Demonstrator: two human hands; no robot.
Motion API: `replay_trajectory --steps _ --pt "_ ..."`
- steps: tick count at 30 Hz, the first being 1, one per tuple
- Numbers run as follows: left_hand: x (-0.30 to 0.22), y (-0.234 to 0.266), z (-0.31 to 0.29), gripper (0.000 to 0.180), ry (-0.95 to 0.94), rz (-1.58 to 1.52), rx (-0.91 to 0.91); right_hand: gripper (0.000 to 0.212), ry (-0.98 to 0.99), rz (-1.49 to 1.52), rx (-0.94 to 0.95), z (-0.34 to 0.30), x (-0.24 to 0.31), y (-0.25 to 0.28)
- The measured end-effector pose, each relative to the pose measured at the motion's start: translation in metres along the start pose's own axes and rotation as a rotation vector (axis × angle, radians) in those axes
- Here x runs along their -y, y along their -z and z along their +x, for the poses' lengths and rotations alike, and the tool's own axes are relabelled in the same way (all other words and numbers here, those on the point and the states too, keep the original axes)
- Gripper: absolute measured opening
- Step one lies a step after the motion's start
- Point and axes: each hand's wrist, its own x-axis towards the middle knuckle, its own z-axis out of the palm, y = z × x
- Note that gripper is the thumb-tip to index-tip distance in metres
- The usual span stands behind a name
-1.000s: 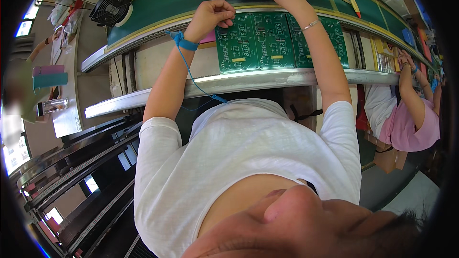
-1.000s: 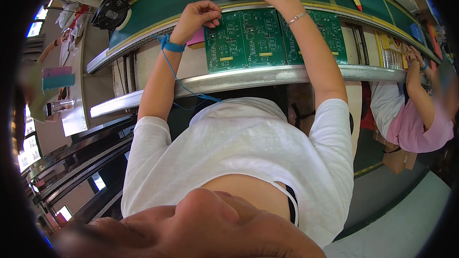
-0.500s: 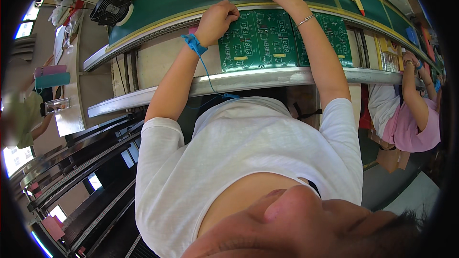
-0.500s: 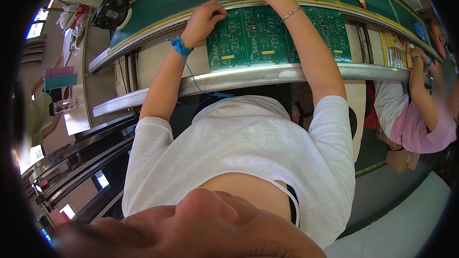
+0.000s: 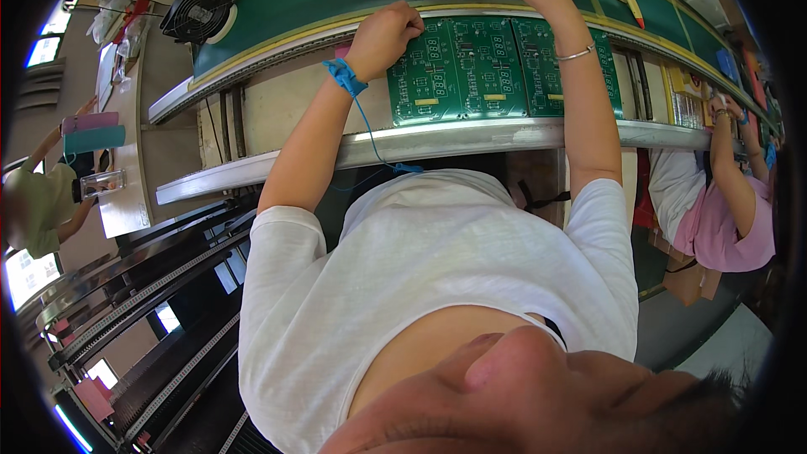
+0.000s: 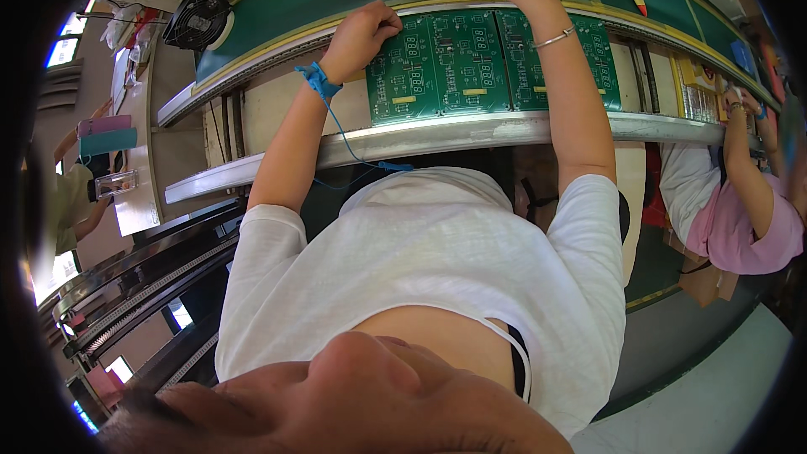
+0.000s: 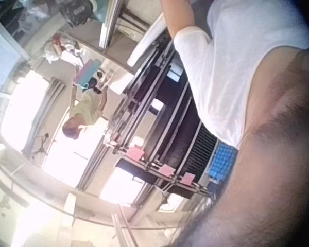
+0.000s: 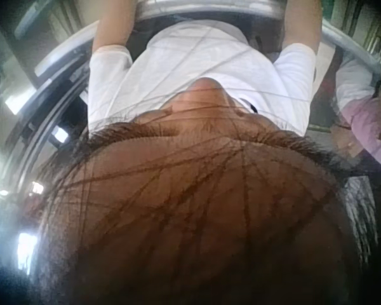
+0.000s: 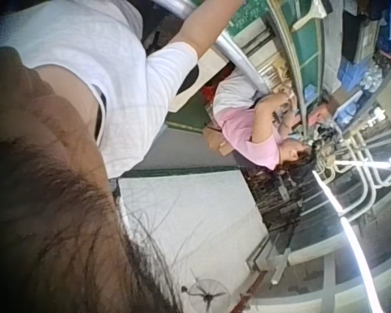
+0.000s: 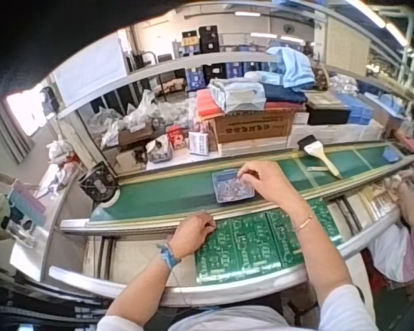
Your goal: Assembling electronic components onto printed circuit boards at an electronics factory assembly line.
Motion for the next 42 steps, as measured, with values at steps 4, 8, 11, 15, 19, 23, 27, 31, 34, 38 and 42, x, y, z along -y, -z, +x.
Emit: replay_trajectory --steps 4,8,11,15,19,23,27,31,34,38,42 --pt "-0.008 0.001 0.004 0.008 -0.019 -0.006 0.009 0.018 -0.137 -0.059 0.058 -0.022 0.001 0.014" --pt "-0.009 0.005 0.0 0.008 0.008 0.061 0.056 0.01 -0.07 -0.028 0.102 -0.044 -0.046 -0.006" --pt "-0.014 0.003 -0.003 0.008 0.011 0.091 0.006 0.011 -0.155 0.07 0.124 -0.051 -0.055 -0.011" --pt "-0.017 -0.001 -0.004 0.007 0.062 0.103 0.002 0.019 -0.146 -0.116 0.055 -0.052 -0.058 -0.012" --pt "-0.032 0.002 -0.005 0.008 0.125 0.063 -0.012 0.019 -0.086 -0.279 -0.022 -0.059 -0.072 -0.019" --pt "-0.051 0.007 0.031 0.011 -0.139 0.282 -0.313 0.018 -0.069 -0.224 0.028 -0.057 -0.066 -0.022" --pt "-0.04 0.012 0.099 0.012 -0.39 0.532 -0.323 0.017 -0.123 -0.211 0.05 -0.056 -0.066 -0.016" --pt "-0.015 -0.001 0.14 0.013 -0.307 0.798 0.066 0.014 -0.088 -0.185 -0.016 -0.052 -0.064 -0.009" --pt "-0.002 -0.018 0.146 0.017 -0.215 0.758 0.134 0.014 -0.094 -0.171 -0.016 -0.053 -0.067 -0.008" --pt "-0.031 -0.019 0.147 0.018 -0.064 0.567 0.199 0.014 -0.101 -0.219 0.053 -0.057 -0.062 0.002" --pt "-0.033 -0.022 0.135 0.014 -0.312 0.523 -0.144 0.013 -0.035 -0.129 0.258 -0.057 -0.044 0.007"
